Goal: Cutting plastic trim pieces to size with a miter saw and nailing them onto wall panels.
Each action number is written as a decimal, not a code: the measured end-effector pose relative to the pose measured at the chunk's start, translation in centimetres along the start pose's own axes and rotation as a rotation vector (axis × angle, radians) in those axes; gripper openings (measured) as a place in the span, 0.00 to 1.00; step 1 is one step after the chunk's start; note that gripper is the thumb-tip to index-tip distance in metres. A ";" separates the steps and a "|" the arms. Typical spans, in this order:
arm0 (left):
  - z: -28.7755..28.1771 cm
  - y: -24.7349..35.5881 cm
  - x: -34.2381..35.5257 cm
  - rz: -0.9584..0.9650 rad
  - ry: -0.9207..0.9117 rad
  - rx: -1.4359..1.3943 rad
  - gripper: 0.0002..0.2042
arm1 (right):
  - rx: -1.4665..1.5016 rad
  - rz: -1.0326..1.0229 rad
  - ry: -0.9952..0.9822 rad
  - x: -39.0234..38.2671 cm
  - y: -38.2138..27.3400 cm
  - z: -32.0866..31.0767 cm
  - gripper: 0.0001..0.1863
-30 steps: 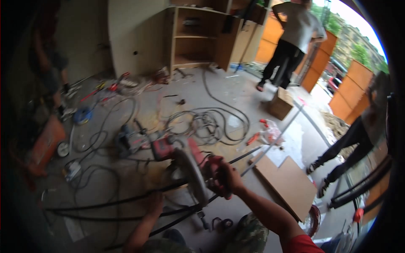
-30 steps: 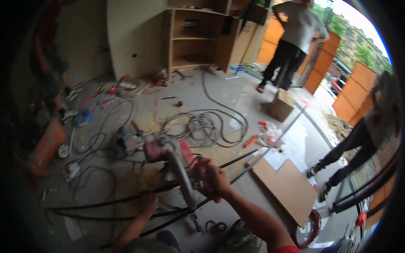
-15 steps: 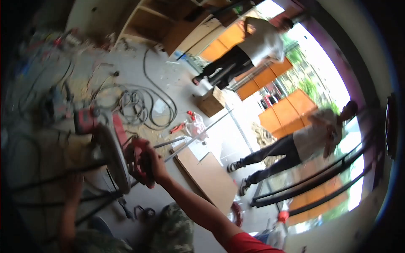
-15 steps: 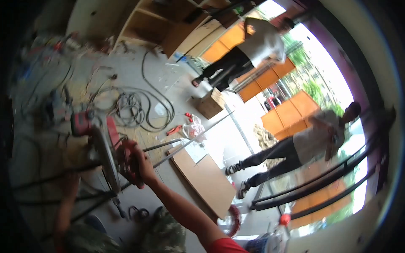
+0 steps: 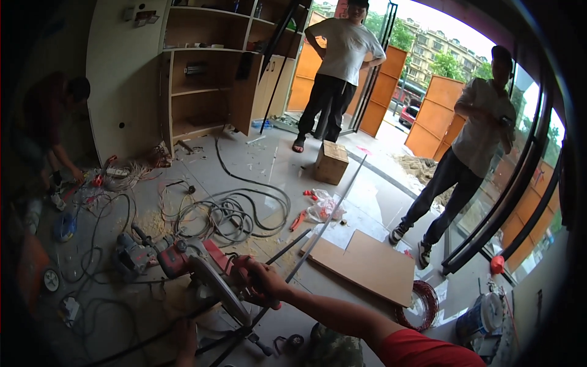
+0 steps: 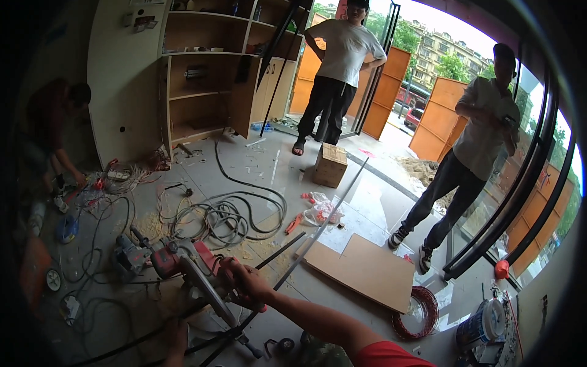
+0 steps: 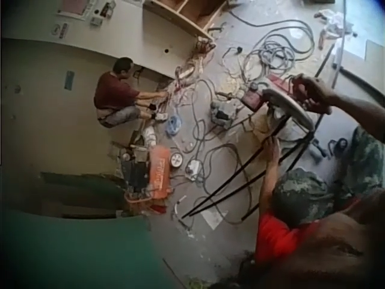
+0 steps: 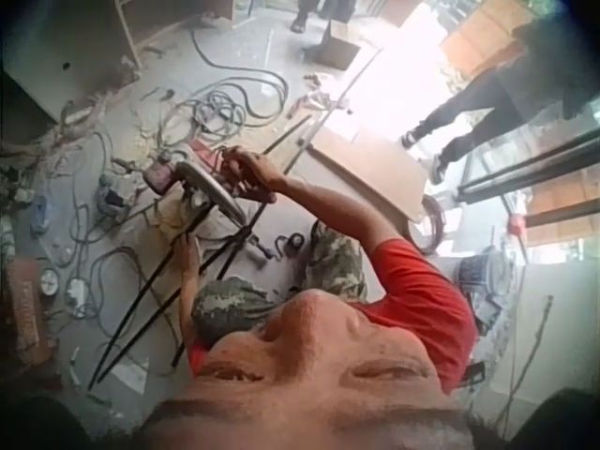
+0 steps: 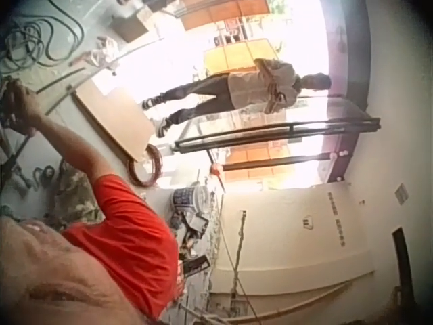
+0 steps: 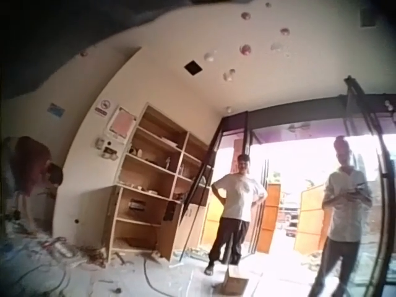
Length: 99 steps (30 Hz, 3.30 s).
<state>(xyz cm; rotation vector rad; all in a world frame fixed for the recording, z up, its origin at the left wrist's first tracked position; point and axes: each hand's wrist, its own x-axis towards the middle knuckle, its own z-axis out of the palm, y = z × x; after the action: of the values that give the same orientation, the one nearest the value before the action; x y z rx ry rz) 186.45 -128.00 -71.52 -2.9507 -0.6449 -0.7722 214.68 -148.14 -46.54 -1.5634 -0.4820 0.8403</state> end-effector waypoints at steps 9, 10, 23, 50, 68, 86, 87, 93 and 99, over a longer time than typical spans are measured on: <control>-1.4 0.2 -3.1 -0.336 -0.236 -0.128 0.12 | -0.164 -0.024 0.065 1.4 3.1 2.0 0.27; -0.6 -0.3 -2.8 -0.187 -0.057 -0.186 0.14 | -0.496 -0.159 0.045 3.6 5.6 0.7 0.31; -3.0 1.7 -0.4 -0.059 -0.094 0.167 0.21 | -0.012 0.084 0.048 0.5 -1.4 1.6 0.30; -4.0 1.1 1.3 0.031 -0.150 0.189 0.19 | 0.063 0.071 0.035 0.9 -2.1 0.6 0.26; -4.1 1.0 1.4 0.032 -0.099 0.189 0.15 | 0.218 0.045 -0.048 -1.3 1.5 0.6 0.31; -4.3 0.9 1.5 0.038 -0.152 0.166 0.16 | 0.122 0.026 0.121 -1.2 2.6 0.9 0.23; -4.3 1.0 1.5 0.031 -0.162 0.155 0.16 | 0.116 0.031 0.108 -1.1 2.8 0.5 0.23; -3.8 0.6 1.4 0.038 -0.155 0.156 0.16 | 0.115 0.035 0.099 -1.0 3.1 0.3 0.24; -3.8 0.6 1.4 0.026 -0.166 0.167 0.16 | 0.124 0.074 0.117 -1.1 2.9 0.7 0.25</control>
<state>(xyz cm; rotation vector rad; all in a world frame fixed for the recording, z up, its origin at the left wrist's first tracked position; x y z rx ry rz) 186.04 -128.52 -67.48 -2.8828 -0.6428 -0.4504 213.00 -149.03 -49.10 -1.5135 -0.2834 0.8146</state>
